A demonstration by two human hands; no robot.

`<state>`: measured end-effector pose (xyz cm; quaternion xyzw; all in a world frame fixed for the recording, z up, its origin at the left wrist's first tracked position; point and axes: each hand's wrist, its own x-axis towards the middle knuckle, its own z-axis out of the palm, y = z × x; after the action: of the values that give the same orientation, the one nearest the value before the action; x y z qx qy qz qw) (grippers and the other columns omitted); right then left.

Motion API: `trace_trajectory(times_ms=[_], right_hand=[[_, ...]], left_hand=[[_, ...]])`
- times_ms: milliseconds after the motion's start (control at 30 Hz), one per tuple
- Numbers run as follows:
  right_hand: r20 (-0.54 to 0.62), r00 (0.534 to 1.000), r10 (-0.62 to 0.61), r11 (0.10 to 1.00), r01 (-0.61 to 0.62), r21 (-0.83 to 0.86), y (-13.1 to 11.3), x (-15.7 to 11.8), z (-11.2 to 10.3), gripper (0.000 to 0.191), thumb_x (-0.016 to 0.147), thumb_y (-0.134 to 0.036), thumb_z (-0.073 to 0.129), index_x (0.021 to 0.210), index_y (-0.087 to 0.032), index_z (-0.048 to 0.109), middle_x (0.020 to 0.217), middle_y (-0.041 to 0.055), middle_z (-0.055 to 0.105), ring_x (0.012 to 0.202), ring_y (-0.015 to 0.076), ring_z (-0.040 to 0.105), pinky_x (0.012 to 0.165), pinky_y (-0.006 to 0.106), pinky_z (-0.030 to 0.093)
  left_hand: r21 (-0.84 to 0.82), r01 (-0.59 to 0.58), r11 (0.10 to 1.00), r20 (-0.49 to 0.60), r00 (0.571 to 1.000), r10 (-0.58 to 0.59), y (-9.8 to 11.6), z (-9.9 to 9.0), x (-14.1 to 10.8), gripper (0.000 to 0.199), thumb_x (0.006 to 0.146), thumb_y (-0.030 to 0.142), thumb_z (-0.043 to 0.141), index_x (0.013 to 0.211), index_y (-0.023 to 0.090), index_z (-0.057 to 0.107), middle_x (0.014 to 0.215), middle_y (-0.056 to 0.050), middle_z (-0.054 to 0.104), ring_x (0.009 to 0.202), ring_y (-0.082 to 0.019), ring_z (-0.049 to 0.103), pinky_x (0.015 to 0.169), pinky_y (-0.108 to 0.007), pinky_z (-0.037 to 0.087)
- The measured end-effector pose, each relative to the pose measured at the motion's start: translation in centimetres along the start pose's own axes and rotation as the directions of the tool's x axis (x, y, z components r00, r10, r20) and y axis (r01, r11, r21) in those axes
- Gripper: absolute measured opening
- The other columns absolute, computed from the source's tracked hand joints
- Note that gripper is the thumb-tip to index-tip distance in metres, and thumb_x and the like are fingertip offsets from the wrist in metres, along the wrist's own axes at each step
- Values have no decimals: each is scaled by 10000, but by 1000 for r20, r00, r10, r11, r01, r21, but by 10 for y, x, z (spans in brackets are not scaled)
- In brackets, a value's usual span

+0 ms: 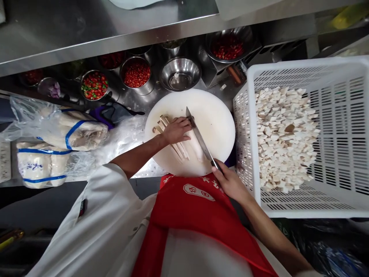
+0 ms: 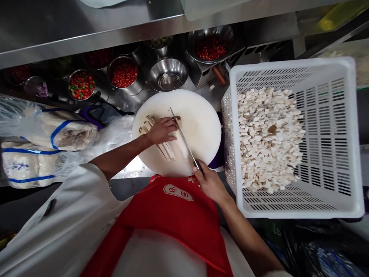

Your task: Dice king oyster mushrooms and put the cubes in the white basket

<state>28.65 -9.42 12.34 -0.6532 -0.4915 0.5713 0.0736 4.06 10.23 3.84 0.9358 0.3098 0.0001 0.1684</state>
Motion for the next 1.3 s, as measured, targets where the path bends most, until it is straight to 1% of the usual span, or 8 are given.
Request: trace_trajectory(times_ms=[133, 267, 467, 633, 767, 967, 1133, 1300], right_hand=[[-146, 980, -136, 985, 118, -122, -13, 45, 17, 557, 968, -522, 361, 1379, -183, 522, 1045, 116, 732, 956, 290, 695, 820, 379, 519], [-145, 977, -156, 988, 151, -45, -40, 74, 21, 547, 974, -507, 360, 1400, -190, 488, 821, 70, 728, 661, 235, 688, 679, 339, 531], [29, 1000, -3, 986, -2, 166, -32, 13, 1, 547, 965, -576, 362, 1373, -231, 481, 528, -64, 543, 364, 156, 534, 410, 255, 427], [-35, 998, 52, 998, -51, 42, 18, -34, 20, 584, 970, -554, 358, 1430, -210, 462, 673, 17, 683, 601, 236, 675, 663, 364, 541], [-123, 989, -84, 996, 79, -47, 36, -16, 41, 584, 969, -539, 361, 1405, -174, 495, 979, 108, 738, 898, 289, 699, 830, 413, 515], [-135, 987, -86, 996, 83, -33, 19, -9, 31, 626, 972, -573, 341, 1411, -159, 505, 707, 45, 704, 705, 252, 689, 698, 347, 511], [-89, 992, -88, 996, 87, -22, -2, -14, 23, 596, 974, -547, 356, 1408, -168, 510, 697, 30, 699, 625, 219, 673, 637, 309, 495], [-115, 990, -81, 997, 80, -19, -18, 21, 27, 537, 976, -518, 375, 1383, -205, 531, 758, 44, 722, 651, 222, 686, 656, 316, 505]], left_hand=[[6, 10, 1000, -1, 1000, -10, 1, 1, -2, 388, 868, 484, 635, 1152, 219, 644, 1246, -77, 603, 1248, -300, 444, 1030, -440, 382], [28, 28, 999, 6, 1000, -29, 5, -2, -5, 406, 873, 485, 626, 1186, 226, 630, 1277, -79, 591, 1265, -302, 443, 1051, -437, 383], [8, 36, 999, 14, 999, -36, 5, -1, -4, 385, 877, 464, 626, 1162, 205, 641, 1282, -85, 588, 1276, -303, 448, 1078, -445, 376], [-27, 37, 999, -17, 999, -37, 2, 2, -3, 367, 862, 456, 649, 1141, 217, 653, 1278, -79, 592, 1286, -300, 438, 1104, -443, 367], [-15, 28, 999, -22, 999, -28, 3, 2, -4, 394, 852, 442, 666, 1180, 224, 642, 1273, -83, 591, 1278, -303, 446, 1098, -443, 379], [-25, 37, 999, -47, 998, -38, 3, 5, -9, 334, 861, 417, 666, 1092, 176, 670, 1212, -110, 607, 1252, -285, 467, 1079, -424, 409], [-56, 0, 998, -50, 999, -3, 1, 6, -8, 341, 876, 404, 650, 1108, 155, 667, 1178, -112, 610, 1203, -281, 501, 1074, -427, 422], [-72, -14, 997, -67, 998, 9, 0, 7, -8, 346, 873, 391, 658, 1123, 153, 665, 1175, -118, 615, 1258, -291, 479, 1070, -425, 433]])
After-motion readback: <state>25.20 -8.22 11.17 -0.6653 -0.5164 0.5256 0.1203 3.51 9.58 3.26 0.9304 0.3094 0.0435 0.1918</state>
